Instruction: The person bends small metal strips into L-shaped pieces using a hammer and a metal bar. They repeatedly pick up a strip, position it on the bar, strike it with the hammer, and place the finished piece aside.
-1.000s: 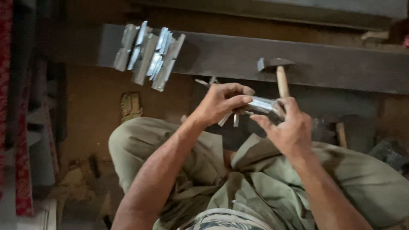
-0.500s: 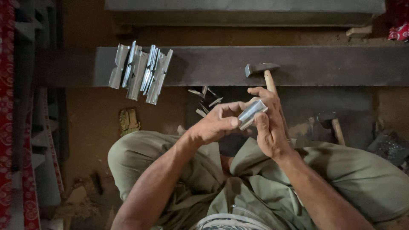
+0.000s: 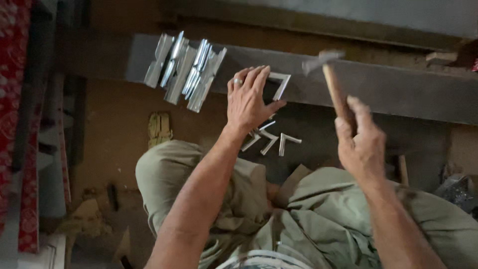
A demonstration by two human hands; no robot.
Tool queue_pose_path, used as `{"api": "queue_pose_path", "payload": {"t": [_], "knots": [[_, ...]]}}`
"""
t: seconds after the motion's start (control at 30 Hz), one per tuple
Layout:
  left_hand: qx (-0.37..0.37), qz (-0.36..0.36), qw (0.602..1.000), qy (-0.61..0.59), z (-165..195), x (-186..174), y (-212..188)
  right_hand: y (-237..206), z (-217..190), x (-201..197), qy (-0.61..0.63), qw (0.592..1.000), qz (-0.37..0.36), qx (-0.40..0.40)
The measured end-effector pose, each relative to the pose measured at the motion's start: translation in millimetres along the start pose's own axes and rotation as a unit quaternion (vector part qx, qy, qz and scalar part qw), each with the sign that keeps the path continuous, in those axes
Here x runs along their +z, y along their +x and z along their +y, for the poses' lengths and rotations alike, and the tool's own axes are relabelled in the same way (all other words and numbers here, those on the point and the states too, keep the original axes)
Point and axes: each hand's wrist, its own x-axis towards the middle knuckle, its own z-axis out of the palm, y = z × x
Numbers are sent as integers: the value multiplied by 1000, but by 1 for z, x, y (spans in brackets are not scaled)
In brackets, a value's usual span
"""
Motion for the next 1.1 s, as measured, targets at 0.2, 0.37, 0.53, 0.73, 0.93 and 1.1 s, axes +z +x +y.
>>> {"api": "queue_pose_path", "payload": {"t": [0.2,0.37,0.53,0.73,0.93,1.1], "knots": [[-45,-2,998,-50,2,4,3,22,-28,-1,-92,988,8,-126],[-33,22,997,-65,6,6,5,16,-36,-9,-110,984,-7,-140],[-65,2,995,-71,8,6,3,-3,-36,-4,-132,983,-50,-117],[-50,9,996,-69,8,7,5,-1,-35,3,-117,988,-19,-103],[-49,2,997,-65,8,4,2,6,3,-3,-54,994,31,-87],[-25,-12,999,-35,13,-6,-1,8,34,6,223,902,-104,354]]}}
